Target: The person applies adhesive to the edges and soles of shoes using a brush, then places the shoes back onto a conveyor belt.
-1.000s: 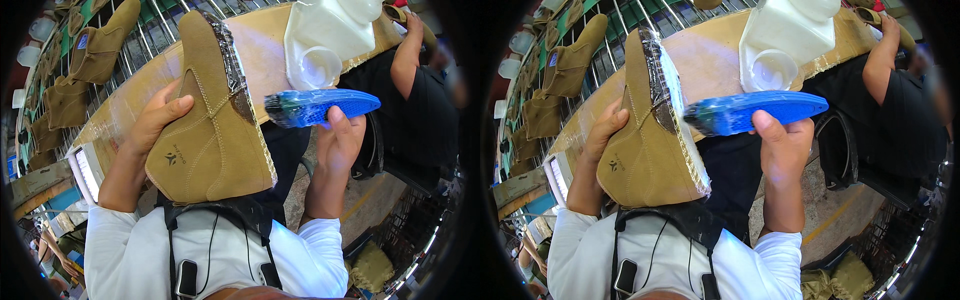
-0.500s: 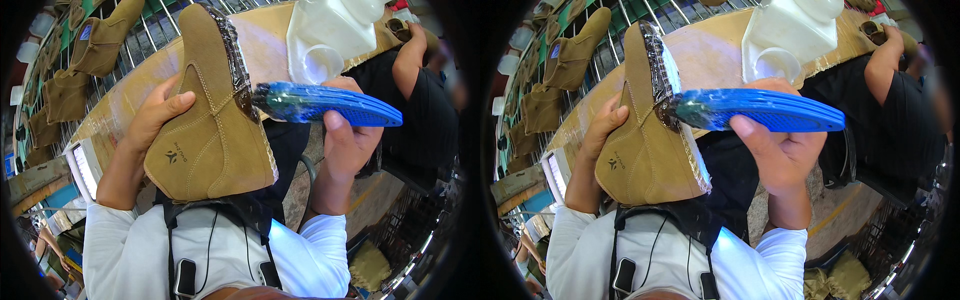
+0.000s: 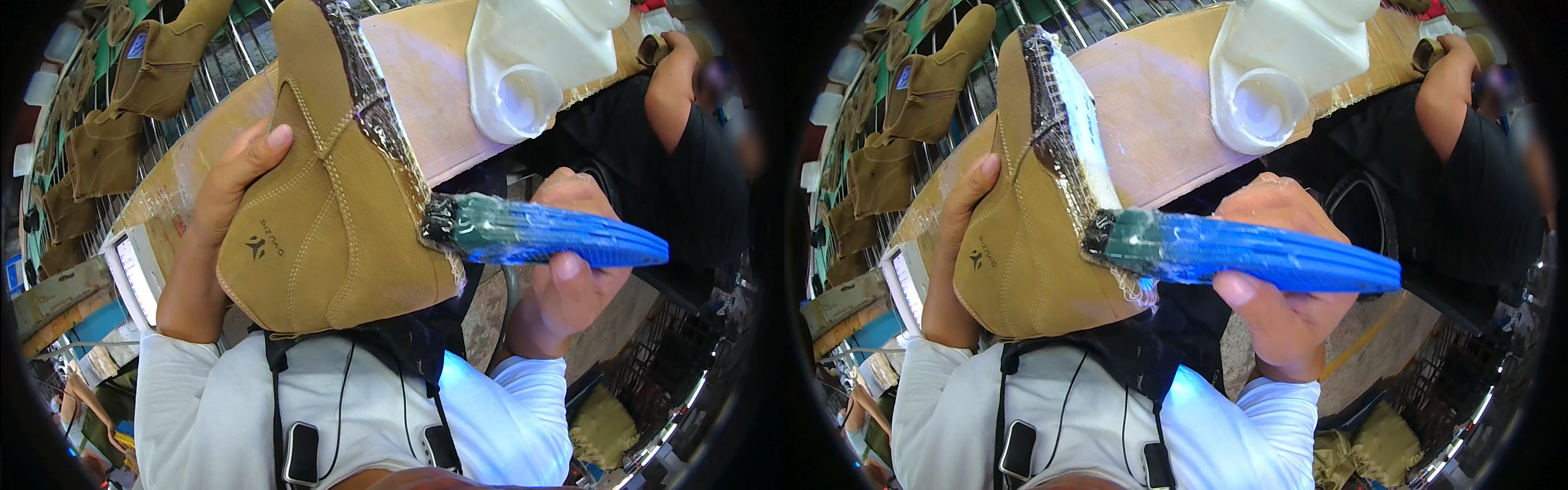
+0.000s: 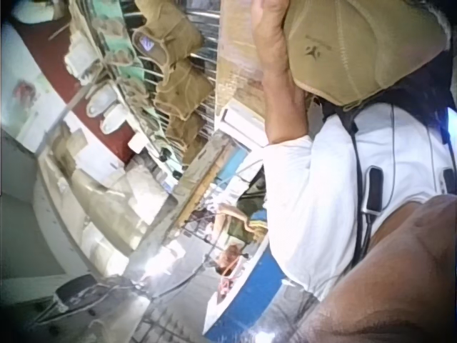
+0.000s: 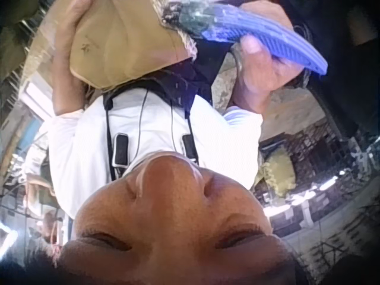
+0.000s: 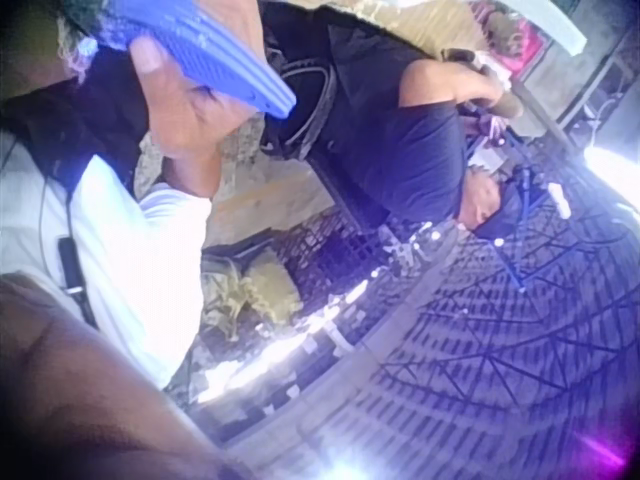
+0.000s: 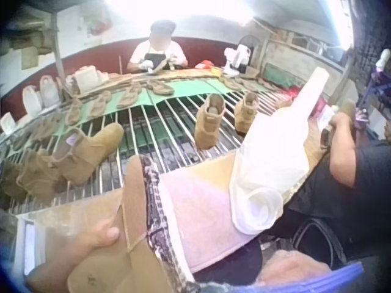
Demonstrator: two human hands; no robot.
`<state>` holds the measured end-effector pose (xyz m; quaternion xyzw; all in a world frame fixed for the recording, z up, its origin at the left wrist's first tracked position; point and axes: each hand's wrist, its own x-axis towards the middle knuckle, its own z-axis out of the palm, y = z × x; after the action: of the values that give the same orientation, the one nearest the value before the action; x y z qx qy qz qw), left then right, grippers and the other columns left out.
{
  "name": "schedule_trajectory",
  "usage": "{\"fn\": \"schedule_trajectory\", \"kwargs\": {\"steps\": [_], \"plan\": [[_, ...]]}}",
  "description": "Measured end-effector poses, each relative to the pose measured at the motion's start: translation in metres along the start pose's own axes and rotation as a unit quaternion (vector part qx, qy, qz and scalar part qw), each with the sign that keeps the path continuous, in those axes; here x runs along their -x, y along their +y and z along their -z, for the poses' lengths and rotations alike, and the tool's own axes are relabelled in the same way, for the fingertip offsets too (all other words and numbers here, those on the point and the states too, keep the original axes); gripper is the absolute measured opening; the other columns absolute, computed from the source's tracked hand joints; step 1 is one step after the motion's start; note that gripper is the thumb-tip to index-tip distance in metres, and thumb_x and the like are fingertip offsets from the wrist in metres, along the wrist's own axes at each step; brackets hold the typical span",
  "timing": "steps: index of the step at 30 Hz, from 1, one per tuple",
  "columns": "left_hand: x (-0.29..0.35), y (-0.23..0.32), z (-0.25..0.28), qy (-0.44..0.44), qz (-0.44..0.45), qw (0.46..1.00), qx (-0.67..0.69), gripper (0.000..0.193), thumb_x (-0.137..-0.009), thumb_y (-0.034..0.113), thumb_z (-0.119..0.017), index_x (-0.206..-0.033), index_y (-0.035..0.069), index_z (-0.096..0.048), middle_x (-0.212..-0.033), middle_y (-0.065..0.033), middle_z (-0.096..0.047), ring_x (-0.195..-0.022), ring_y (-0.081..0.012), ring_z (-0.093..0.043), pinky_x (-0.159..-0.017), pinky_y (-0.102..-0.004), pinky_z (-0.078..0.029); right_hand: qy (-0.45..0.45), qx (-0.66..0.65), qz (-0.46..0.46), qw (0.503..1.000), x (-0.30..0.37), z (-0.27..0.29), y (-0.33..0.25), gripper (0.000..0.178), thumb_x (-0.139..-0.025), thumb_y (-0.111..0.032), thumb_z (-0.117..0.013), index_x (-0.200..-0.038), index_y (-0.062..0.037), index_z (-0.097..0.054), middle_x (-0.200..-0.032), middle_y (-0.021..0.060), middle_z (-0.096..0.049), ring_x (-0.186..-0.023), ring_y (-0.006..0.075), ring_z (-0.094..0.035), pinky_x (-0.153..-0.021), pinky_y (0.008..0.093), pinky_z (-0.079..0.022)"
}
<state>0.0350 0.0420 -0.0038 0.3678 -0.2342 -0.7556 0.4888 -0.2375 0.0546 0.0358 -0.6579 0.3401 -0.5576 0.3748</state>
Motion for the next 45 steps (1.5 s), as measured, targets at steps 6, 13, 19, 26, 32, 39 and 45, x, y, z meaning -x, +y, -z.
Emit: {"fn": "schedule_trajectory", "kwargs": {"steps": [6, 13, 19, 26, 32, 39, 45], "plan": [[0.002, 0.001, 0.000, -0.003, 0.031, 0.994, 0.103, 0.044, -0.095, 0.028, -0.051, -0.128, -0.001, -0.047, -0.118, -0.0143, -0.060, -0.101, -0.0196, -0.064, -0.085, -0.0309, -0.053, -0.055, 0.061, 0.133, 0.988, -0.004, 0.011, -0.009, 0.034, -0.074, -0.026, -0.071, -0.090, 0.0030, -0.064, -0.078, 0.0138, -0.061, -0.059, 0.0182, -0.052, -0.054, 0.0284, -0.036], [-0.003, 0.002, 0.000, -0.019, 0.049, 0.990, 0.132, 0.045, -0.094, 0.028, -0.051, -0.128, -0.001, -0.047, -0.117, -0.0144, -0.060, -0.101, -0.0201, -0.063, -0.086, -0.0315, -0.053, -0.070, 0.163, 0.203, 0.963, -0.010, 0.016, -0.031, 0.031, -0.075, -0.026, -0.073, -0.091, 0.0002, -0.065, -0.076, 0.0102, -0.060, -0.061, 0.0162, -0.057, -0.052, 0.0255, -0.040], [0.003, -0.001, 0.005, -0.027, 0.043, 0.988, 0.145, 0.045, -0.093, 0.029, -0.052, -0.128, -0.001, -0.047, -0.117, -0.0145, -0.060, -0.101, -0.0205, -0.063, -0.086, -0.0321, -0.052, -0.007, 0.175, 0.229, 0.958, -0.016, 0.000, -0.031, 0.019, -0.072, -0.017, -0.073, -0.086, -0.0067, -0.066, -0.077, 0.0065, -0.058, -0.060, 0.0140, -0.051, -0.052, 0.0229, -0.038], [0.005, -0.006, 0.009, -0.053, 0.028, 0.986, 0.154, 0.046, -0.093, 0.029, -0.053, -0.128, -0.001, -0.048, -0.117, -0.0145, -0.060, -0.101, -0.0210, -0.063, -0.086, -0.0327, -0.052, -0.053, 0.190, 0.228, 0.953, -0.035, -0.001, -0.046, 0.013, -0.074, -0.013, -0.068, -0.084, -0.0132, -0.061, -0.083, 0.0089, -0.056, -0.063, 0.0155, -0.047, -0.053, 0.0212, -0.037], [0.002, -0.013, 0.015, -0.084, 0.012, 0.982, 0.167, 0.047, -0.092, 0.029, -0.053, -0.128, 0.000, -0.048, -0.117, -0.0146, -0.060, -0.101, -0.0214, -0.063, -0.087, -0.0333, -0.052, -0.063, 0.185, 0.247, 0.949, -0.044, -0.005, -0.050, 0.007, -0.075, -0.014, -0.067, -0.080, -0.0129, -0.062, -0.084, 0.0101, -0.059, -0.065, 0.0164, -0.050, -0.054, 0.0227, -0.038], [0.005, -0.037, 0.016, -0.119, -0.001, 0.974, 0.194, 0.047, -0.091, 0.029, -0.054, -0.128, 0.000, -0.048, -0.116, -0.0146, -0.060, -0.101, -0.0218, -0.063, -0.087, -0.0339, -0.051, -0.049, 0.152, 0.282, 0.946, -0.050, -0.014, -0.041, 0.010, -0.077, -0.017, -0.066, -0.084, -0.0119, -0.063, -0.085, 0.0114, -0.060, -0.066, 0.0169, -0.052, -0.058, 0.0248, -0.041], [0.015, -0.043, 0.022, -0.126, -0.010, 0.972, 0.196, 0.048, -0.091, 0.030, -0.054, -0.128, 0.000, -0.048, -0.116, -0.0147, -0.060, -0.101, -0.0222, -0.063, -0.088, -0.0345, -0.051, -0.063, 0.116, 0.300, 0.945, -0.063, -0.025, -0.036, 0.016, -0.077, -0.019, -0.070, -0.089, -0.0111, -0.065, -0.086, 0.0103, -0.061, -0.072, 0.0183, -0.055, -0.063, 0.0261, -0.043]]}}
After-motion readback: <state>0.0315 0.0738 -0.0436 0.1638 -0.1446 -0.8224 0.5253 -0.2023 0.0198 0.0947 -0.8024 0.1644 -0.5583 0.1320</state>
